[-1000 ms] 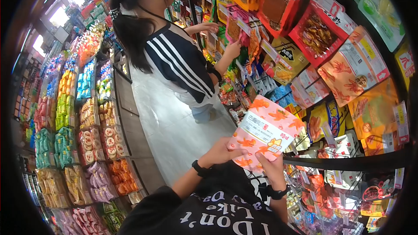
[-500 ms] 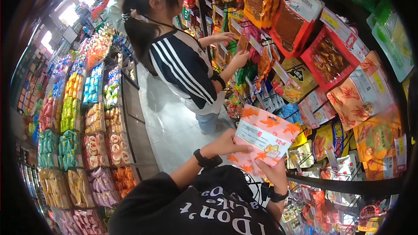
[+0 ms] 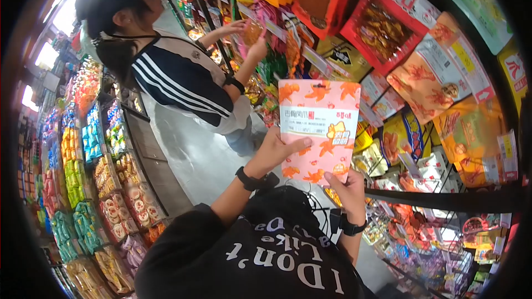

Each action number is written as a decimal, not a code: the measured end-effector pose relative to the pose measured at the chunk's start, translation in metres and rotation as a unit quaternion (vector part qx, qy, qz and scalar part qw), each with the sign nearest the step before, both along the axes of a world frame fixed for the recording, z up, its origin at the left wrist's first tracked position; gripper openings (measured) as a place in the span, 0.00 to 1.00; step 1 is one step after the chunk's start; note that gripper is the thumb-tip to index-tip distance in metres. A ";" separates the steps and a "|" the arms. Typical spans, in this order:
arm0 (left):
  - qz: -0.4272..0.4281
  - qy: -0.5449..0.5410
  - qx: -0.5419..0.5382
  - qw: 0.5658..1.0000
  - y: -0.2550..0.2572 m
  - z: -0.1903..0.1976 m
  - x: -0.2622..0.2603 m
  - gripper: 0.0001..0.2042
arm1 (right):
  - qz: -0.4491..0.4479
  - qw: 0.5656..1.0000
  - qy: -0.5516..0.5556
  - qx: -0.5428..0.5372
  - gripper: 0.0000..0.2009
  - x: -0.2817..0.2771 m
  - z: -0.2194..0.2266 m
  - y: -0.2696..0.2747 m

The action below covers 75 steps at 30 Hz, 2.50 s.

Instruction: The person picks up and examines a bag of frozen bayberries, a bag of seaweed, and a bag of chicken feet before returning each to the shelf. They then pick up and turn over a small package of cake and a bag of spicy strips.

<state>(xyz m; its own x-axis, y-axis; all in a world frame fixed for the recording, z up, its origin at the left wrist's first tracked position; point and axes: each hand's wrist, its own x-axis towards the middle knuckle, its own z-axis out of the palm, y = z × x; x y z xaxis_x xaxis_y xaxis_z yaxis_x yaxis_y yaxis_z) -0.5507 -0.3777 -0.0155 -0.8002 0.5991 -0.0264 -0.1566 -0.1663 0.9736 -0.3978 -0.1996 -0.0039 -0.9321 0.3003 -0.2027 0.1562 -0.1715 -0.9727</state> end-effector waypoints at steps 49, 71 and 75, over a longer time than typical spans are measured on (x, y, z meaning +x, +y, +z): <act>-0.134 -0.010 0.015 0.991 0.108 -0.066 0.001 0.19 | -0.183 0.983 0.011 -0.028 0.11 0.038 -0.105 0.045; -0.111 -0.017 0.020 0.993 0.143 -0.068 -0.034 0.15 | -0.210 0.976 0.021 -0.057 0.07 -0.001 -0.109 0.061; -0.099 -0.026 0.034 0.994 0.160 -0.079 -0.042 0.17 | -0.225 0.965 0.045 -0.130 0.06 -0.010 -0.124 0.073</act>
<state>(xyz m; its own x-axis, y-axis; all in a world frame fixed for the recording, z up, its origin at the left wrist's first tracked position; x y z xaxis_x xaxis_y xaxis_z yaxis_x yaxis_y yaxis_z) -0.5927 -0.2178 -0.0947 -0.6647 0.7469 -0.0187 -0.2432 -0.1926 0.9507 -0.4080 -0.1265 -0.1278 -0.7366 0.6284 -0.2499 -0.0733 -0.4416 -0.8942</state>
